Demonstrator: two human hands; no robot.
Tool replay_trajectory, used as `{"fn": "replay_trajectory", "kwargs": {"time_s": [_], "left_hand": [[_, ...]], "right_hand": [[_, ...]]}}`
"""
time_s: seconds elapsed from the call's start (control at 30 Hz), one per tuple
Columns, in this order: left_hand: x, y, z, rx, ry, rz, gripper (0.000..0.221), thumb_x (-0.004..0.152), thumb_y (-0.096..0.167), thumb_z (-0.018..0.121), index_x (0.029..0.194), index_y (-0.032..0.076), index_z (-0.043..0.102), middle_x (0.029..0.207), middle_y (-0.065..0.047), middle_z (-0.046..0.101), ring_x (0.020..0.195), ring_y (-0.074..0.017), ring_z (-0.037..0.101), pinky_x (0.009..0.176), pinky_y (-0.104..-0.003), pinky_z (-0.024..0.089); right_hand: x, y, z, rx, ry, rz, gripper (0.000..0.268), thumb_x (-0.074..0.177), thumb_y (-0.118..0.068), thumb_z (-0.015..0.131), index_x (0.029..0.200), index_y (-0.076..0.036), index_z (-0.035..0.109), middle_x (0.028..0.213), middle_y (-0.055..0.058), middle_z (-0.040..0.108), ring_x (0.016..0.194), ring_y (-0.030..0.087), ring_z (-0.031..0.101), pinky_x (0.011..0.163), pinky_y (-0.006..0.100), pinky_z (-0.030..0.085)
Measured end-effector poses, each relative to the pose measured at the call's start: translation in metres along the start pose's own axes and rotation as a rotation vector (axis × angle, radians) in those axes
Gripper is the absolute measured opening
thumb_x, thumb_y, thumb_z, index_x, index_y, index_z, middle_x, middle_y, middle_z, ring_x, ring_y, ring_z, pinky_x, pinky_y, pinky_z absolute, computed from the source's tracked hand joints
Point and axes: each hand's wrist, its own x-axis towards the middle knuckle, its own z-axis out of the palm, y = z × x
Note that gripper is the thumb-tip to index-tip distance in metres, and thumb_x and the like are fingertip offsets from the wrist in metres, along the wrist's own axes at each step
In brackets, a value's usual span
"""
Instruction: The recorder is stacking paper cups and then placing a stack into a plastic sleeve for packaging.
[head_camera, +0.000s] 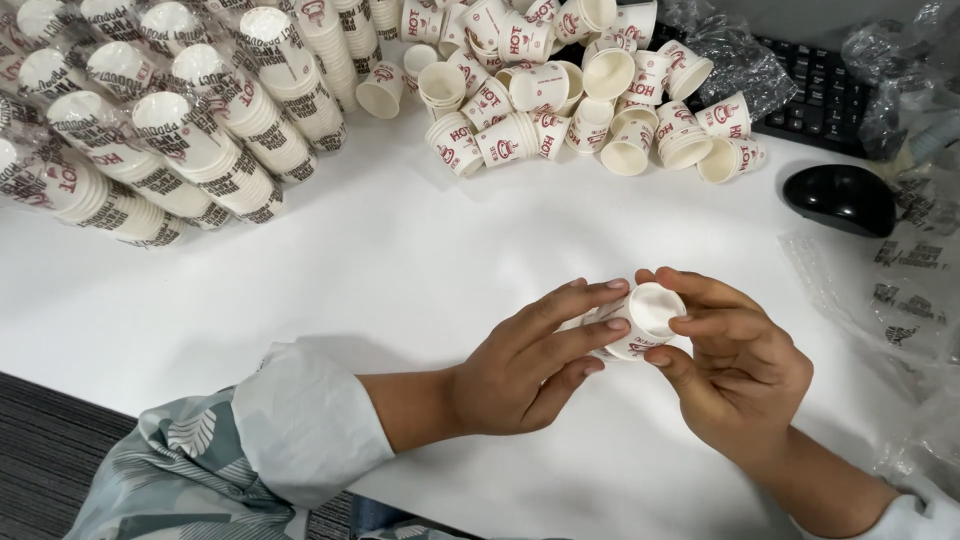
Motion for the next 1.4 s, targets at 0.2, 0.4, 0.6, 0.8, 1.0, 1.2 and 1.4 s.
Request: {"fn": "replay_trajectory", "kwargs": {"time_s": [0.2,0.4,0.6,0.8,1.0,1.2,1.4], "left_hand": [[0.003,-0.002,0.002,-0.065,0.092,-0.055,0.042,0.106,0.001,0.068,0.145,0.007,0.053,0.154,-0.014,0.049,0.14,-0.03,0.057,0.119,-0.037,0.054],[0.006,-0.001,-0.001,-0.118,0.078,-0.067,0.043,0.107,-0.003,0.063,0.148,0.004,0.05,0.155,-0.016,0.048,0.14,-0.0293,0.058,0.113,-0.034,0.054],[0.007,0.001,-0.003,-0.126,0.055,-0.066,0.045,0.107,-0.007,0.059,0.149,0.003,0.048,0.156,-0.017,0.047,0.14,-0.0298,0.057,0.115,-0.035,0.057],[0.005,-0.004,0.001,-0.111,0.027,-0.108,0.046,0.099,-0.006,0.062,0.142,0.008,0.054,0.146,-0.016,0.052,0.125,-0.027,0.066,0.102,-0.032,0.062],[0.002,-0.008,0.007,-0.055,0.031,-0.069,0.052,0.097,0.007,0.08,0.14,0.009,0.052,0.145,-0.016,0.053,0.131,-0.0316,0.065,0.103,-0.034,0.061],[0.008,-0.004,0.001,-0.126,0.047,-0.082,0.069,0.097,0.021,0.079,0.152,0.006,0.04,0.157,-0.02,0.043,0.148,-0.0356,0.048,0.123,-0.044,0.048],[0.002,-0.017,0.003,-0.218,0.171,-0.277,0.054,0.11,0.027,0.057,0.155,0.004,0.038,0.162,-0.019,0.042,0.155,-0.0333,0.04,0.131,-0.045,0.032]], "right_hand": [[0.0,0.004,0.0,0.029,-0.032,0.023,0.029,0.094,0.005,0.069,0.121,0.0,0.059,0.144,0.023,0.058,0.137,0.037,0.062,0.113,0.046,0.061],[0.001,0.006,0.001,0.004,-0.025,0.006,0.032,0.089,0.005,0.076,0.117,0.0,0.061,0.139,0.02,0.062,0.128,0.033,0.066,0.105,0.042,0.058],[0.002,0.004,-0.001,-0.038,-0.002,0.026,0.034,0.083,0.004,0.081,0.112,0.0,0.063,0.134,0.019,0.062,0.128,0.031,0.067,0.1,0.04,0.062],[0.016,-0.004,-0.002,-0.216,-0.11,0.064,0.029,0.073,0.003,0.088,0.093,-0.002,0.068,0.127,0.019,0.068,0.118,0.024,0.072,0.097,0.035,0.066],[0.014,0.013,-0.023,-0.068,-0.164,-0.074,0.025,0.088,-0.021,0.081,0.107,-0.005,0.074,0.134,0.018,0.066,0.129,0.028,0.066,0.11,0.04,0.055],[0.049,0.042,-0.052,-0.716,0.091,0.079,0.033,0.1,-0.025,0.073,0.125,-0.004,0.07,0.161,0.026,0.044,0.154,0.039,0.042,0.126,0.057,0.035],[0.055,0.078,-0.066,-1.06,-0.029,0.334,0.07,0.093,-0.04,0.072,0.152,-0.007,0.052,0.164,0.037,0.014,0.15,0.059,0.006,0.116,0.068,0.019]]}}
